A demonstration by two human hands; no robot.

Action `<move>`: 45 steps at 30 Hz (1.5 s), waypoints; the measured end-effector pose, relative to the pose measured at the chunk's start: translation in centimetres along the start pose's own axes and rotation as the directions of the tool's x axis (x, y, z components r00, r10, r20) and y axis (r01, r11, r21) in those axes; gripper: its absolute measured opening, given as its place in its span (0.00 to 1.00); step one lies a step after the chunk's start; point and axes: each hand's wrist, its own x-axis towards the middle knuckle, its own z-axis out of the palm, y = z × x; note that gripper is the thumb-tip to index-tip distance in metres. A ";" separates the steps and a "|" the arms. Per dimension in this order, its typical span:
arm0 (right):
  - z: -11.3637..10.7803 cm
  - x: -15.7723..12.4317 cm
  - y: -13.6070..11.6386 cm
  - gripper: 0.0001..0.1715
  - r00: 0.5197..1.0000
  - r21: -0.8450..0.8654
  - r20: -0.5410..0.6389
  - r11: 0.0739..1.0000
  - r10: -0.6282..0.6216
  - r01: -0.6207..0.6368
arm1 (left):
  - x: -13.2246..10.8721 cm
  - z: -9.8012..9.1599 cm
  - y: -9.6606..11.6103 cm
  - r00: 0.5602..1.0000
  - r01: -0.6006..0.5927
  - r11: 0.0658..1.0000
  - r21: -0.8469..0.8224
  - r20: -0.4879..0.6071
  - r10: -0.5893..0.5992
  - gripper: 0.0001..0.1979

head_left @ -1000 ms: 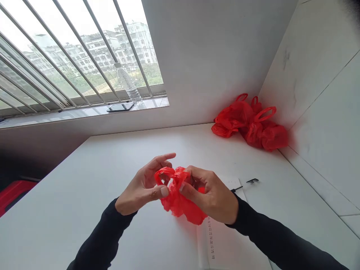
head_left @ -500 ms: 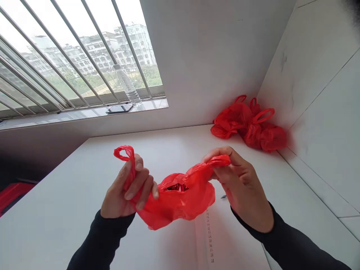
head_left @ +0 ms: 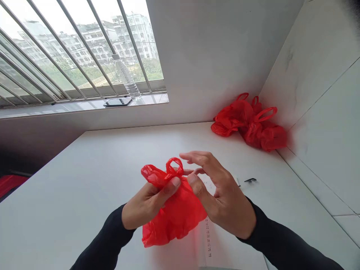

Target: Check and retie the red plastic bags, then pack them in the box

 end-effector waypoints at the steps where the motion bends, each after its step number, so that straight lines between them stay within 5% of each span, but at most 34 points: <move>1: 0.0 0.0 0.3 0.26 1.000 -0.040 -0.003 0.999 0.007 -0.007 | -0.1 0.0 0.1 0.999 0.041 0.999 -0.023 -0.006 -0.042 0.20; 3: 0.1 0.1 0.8 0.25 0.999 -0.061 0.021 0.997 0.044 -0.043 | -0.5 0.1 0.3 0.994 0.106 0.993 -0.060 -0.029 -0.108 0.20; 8: -0.2 0.3 0.9 0.03 0.997 0.004 0.005 0.997 0.083 -0.083 | -0.2 0.0 0.4 0.987 0.117 0.961 -0.249 -0.078 -0.141 0.20; 13: -0.1 0.4 0.3 0.07 0.999 0.067 0.032 0.998 0.020 -0.022 | 1.0 -1.4 -0.4 0.998 0.048 0.888 -0.457 -0.005 -0.056 0.19; 21: 0.4 0.1 1.7 0.11 0.986 -0.203 0.155 0.979 0.058 -0.025 | 1.3 -1.4 -0.4 1.000 -0.024 0.929 -0.370 -0.028 0.015 0.10; 24: 0.2 0.4 2.5 0.13 0.986 -0.225 0.155 0.974 0.056 -0.020 | 1.3 -1.6 -0.7 0.995 -0.093 0.952 -0.291 -0.055 0.080 0.08; 29: 0.0 1.1 3.8 0.40 0.968 -0.076 0.239 0.996 0.070 -0.053 | 1.2 -2.2 -1.1 0.983 -0.177 0.976 -0.126 0.014 0.181 0.10; 33: 0.1 1.2 4.3 0.35 0.917 -0.032 0.304 0.965 0.259 -0.262 | 1.4 -2.1 -1.3 0.960 -0.278 0.958 0.076 -0.017 0.280 0.07; 36: 0.2 1.2 4.4 0.28 0.887 0.024 0.299 0.927 0.351 -0.375 | 1.8 -2.0 -2.0 0.861 -0.347 0.816 0.463 -0.186 0.473 0.10; 40: 0.7 1.2 5.2 0.25 0.867 0.211 0.339 0.868 0.366 -0.449 | 2.0 -1.7 -2.7 0.710 -0.368 0.533 0.762 -0.139 0.690 0.17; 45: 1.3 1.3 6.7 0.20 0.834 0.325 0.448 0.810 0.323 -0.488 | 1.7 -1.3 -2.4 0.690 -0.408 0.471 0.782 -0.073 0.720 0.19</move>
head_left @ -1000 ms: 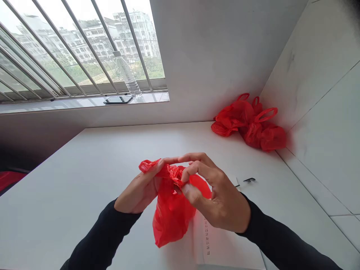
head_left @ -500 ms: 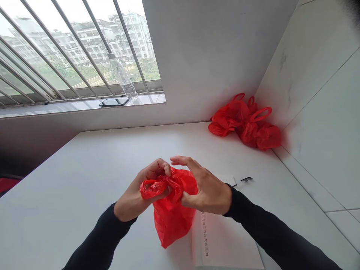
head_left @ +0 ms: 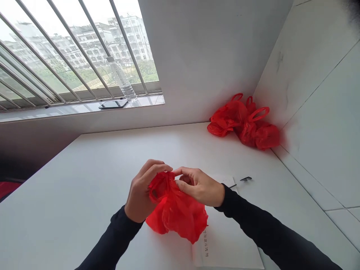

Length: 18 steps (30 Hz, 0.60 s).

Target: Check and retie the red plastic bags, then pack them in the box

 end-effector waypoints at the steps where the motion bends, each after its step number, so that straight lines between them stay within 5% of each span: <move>1: -0.1 0.1 0.1 0.19 1.000 0.004 0.003 1.000 -0.011 0.011 | 0.0 -0.1 0.0 1.000 -0.007 1.000 -0.009 0.015 0.007 0.19; 6: -0.5 0.3 -0.4 0.13 0.969 -0.096 -0.231 0.993 -0.086 0.066 | 0.1 -0.2 -0.3 0.995 0.020 0.996 -0.087 0.095 -0.012 0.24; 11: -1.1 0.4 -0.9 0.10 0.931 0.069 -0.352 0.989 -0.099 0.131 | 0.1 0.4 -0.7 0.973 0.232 0.941 -0.246 0.058 -0.225 0.18; 16: -1.0 0.1 -1.0 0.09 0.936 -0.003 -0.346 0.998 -0.059 0.062 | 0.6 -0.4 -2.3 0.903 0.409 0.893 -0.185 -0.059 -0.426 0.20; 18: -0.9 0.0 -0.9 0.11 0.958 -0.075 -0.288 0.997 0.004 -0.027 | 0.7 -1.4 -3.7 0.841 0.509 0.845 -0.163 -0.115 -0.529 0.23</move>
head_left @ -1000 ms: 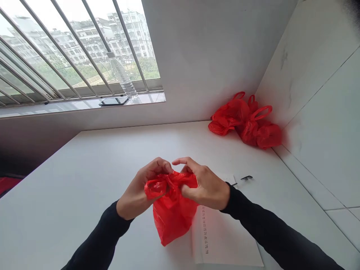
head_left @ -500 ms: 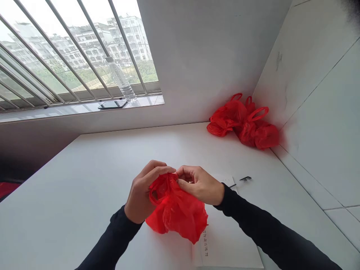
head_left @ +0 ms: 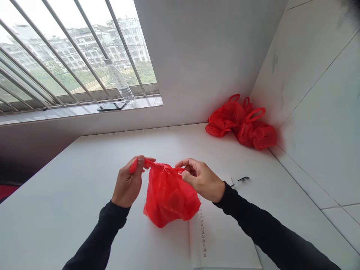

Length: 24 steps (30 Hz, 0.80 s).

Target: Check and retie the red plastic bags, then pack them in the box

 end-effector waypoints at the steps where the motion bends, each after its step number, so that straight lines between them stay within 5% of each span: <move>1: 0.0 -0.1 0.1 0.12 0.999 -0.072 0.032 0.997 0.015 -0.013 | 0.5 -0.6 -0.6 0.996 0.080 0.997 -0.003 -0.045 -0.080 0.24; 4: 0.1 -0.2 0.3 0.12 0.995 -0.299 0.100 0.953 -0.012 0.042 | 1.8 -2.3 -2.5 0.941 0.296 0.951 -0.087 -0.143 -0.306 0.24; 8: 0.4 -0.6 0.6 0.10 0.983 -0.465 0.179 0.876 -0.049 0.128 | 2.4 -2.9 -4.0 0.904 0.380 0.913 -0.151 -0.150 -0.401 0.22; 13: 2.2 -1.3 2.1 0.10 0.981 -0.628 0.170 0.756 -0.097 0.184 | 1.5 -0.4 -3.4 0.942 0.335 0.936 -0.106 0.024 -0.334 0.24; 16: 4.0 -1.4 4.2 0.29 0.961 -0.631 0.180 0.725 -0.208 0.276 | 0.7 2.0 -3.7 0.937 0.319 0.947 0.020 0.144 -0.319 0.29; 19: 5.4 -1.0 6.8 0.44 0.933 -0.653 0.318 0.674 -0.170 0.345 | 0.1 4.0 -5.3 0.945 0.270 0.949 0.163 0.143 -0.294 0.27; 24: 5.7 -0.5 9.6 0.44 0.925 -0.732 0.367 0.583 -0.098 0.352 | -0.4 5.6 -7.9 0.974 0.142 0.933 0.332 0.121 -0.192 0.21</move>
